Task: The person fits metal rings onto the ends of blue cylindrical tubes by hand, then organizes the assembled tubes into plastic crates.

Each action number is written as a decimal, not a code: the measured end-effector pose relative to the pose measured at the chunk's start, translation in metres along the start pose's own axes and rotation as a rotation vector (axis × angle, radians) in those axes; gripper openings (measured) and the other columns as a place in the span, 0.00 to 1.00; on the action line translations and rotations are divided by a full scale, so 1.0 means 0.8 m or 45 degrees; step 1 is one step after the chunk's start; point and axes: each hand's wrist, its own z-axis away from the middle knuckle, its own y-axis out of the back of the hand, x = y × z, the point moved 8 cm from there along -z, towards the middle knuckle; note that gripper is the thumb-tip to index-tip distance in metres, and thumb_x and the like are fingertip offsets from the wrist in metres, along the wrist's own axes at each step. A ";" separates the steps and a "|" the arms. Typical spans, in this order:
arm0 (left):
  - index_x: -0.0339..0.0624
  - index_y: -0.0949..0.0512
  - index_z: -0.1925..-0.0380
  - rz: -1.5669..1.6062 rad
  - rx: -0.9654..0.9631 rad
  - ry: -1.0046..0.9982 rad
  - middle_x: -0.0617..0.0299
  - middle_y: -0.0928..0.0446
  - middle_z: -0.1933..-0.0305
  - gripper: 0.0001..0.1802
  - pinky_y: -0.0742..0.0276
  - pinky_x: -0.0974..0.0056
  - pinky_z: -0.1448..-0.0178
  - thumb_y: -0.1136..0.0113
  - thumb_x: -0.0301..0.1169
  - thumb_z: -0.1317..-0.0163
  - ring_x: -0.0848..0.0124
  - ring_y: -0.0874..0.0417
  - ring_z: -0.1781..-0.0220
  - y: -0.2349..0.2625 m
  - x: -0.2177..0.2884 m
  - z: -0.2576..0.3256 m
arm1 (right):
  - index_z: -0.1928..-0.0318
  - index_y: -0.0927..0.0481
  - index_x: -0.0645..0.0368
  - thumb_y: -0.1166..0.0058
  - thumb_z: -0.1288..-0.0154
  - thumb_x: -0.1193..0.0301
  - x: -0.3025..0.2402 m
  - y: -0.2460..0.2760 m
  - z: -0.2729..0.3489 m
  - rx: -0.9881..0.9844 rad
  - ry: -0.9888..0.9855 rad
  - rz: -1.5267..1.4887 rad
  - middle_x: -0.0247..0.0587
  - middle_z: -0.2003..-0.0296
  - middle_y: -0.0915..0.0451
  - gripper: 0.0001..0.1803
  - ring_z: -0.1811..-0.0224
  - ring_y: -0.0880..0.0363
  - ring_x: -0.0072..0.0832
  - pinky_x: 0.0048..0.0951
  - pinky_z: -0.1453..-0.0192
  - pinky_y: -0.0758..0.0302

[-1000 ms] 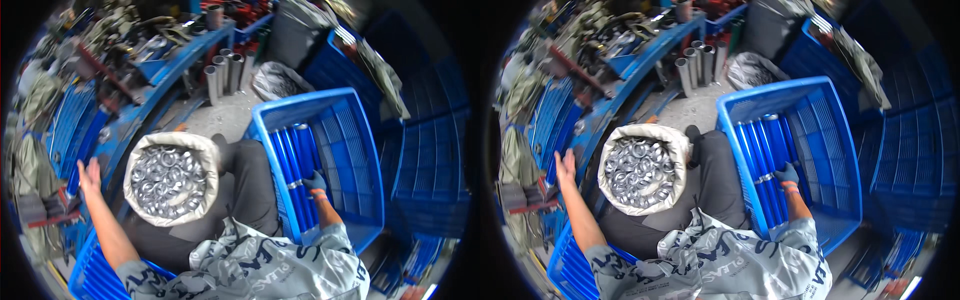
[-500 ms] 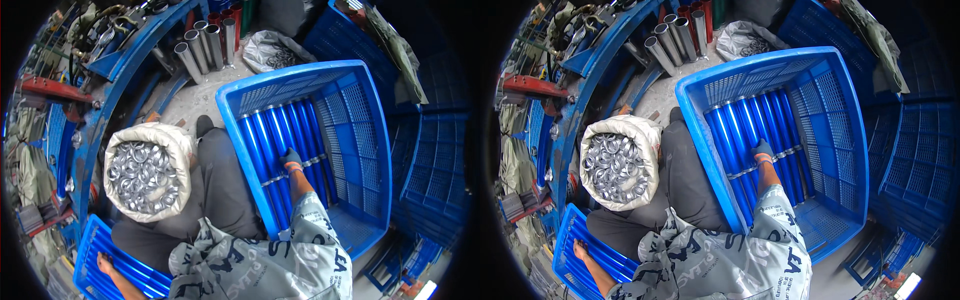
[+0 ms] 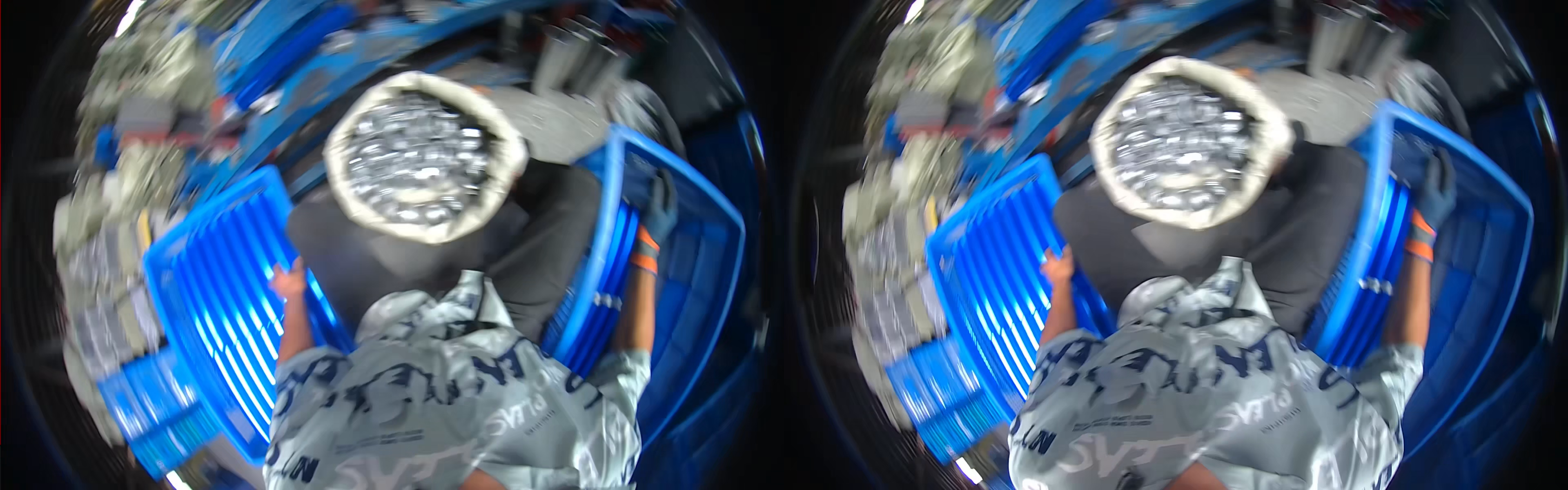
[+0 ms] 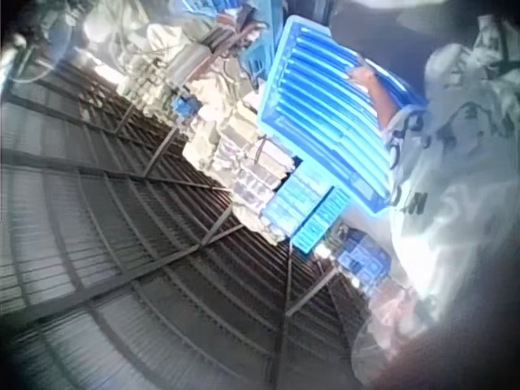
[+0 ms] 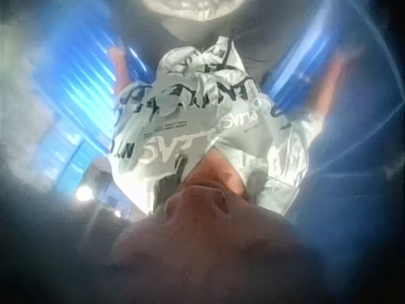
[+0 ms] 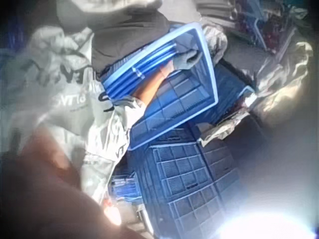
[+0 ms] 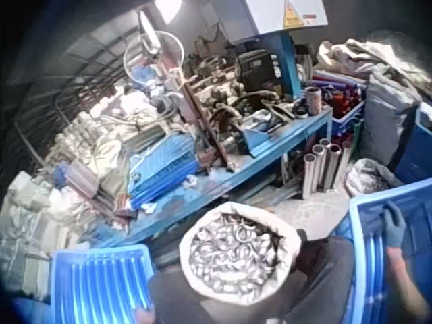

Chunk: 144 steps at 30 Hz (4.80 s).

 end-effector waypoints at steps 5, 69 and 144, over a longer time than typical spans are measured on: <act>0.38 0.17 0.27 0.334 -0.014 -0.215 0.28 0.33 0.16 0.35 0.30 0.38 0.12 0.27 0.52 0.23 0.34 0.33 0.12 -0.020 0.063 -0.001 | 0.28 0.12 0.69 0.40 0.12 0.74 -0.316 -0.070 -0.020 -0.583 -0.061 -0.969 0.44 0.34 0.09 0.20 0.34 0.11 0.30 0.33 0.27 0.17; 0.46 0.15 0.35 0.772 -0.169 -1.568 0.53 0.13 0.54 0.39 0.15 0.47 0.49 0.23 0.27 0.53 0.49 0.09 0.52 0.513 0.174 0.107 | 0.10 0.42 0.68 0.37 0.28 0.84 -0.618 -0.143 0.224 -1.494 -0.237 -1.686 0.55 0.22 0.22 0.49 0.20 0.21 0.35 0.38 0.14 0.27; 0.38 0.27 0.21 3.200 -0.860 0.146 0.46 0.21 0.20 0.37 0.27 0.37 0.10 0.34 0.53 0.14 0.49 0.21 0.17 0.278 0.209 0.068 | 0.21 0.18 0.63 0.27 0.25 0.81 -0.680 -0.274 0.159 -1.597 -0.201 -1.554 0.36 0.34 0.14 0.34 0.41 0.15 0.18 0.26 0.35 0.16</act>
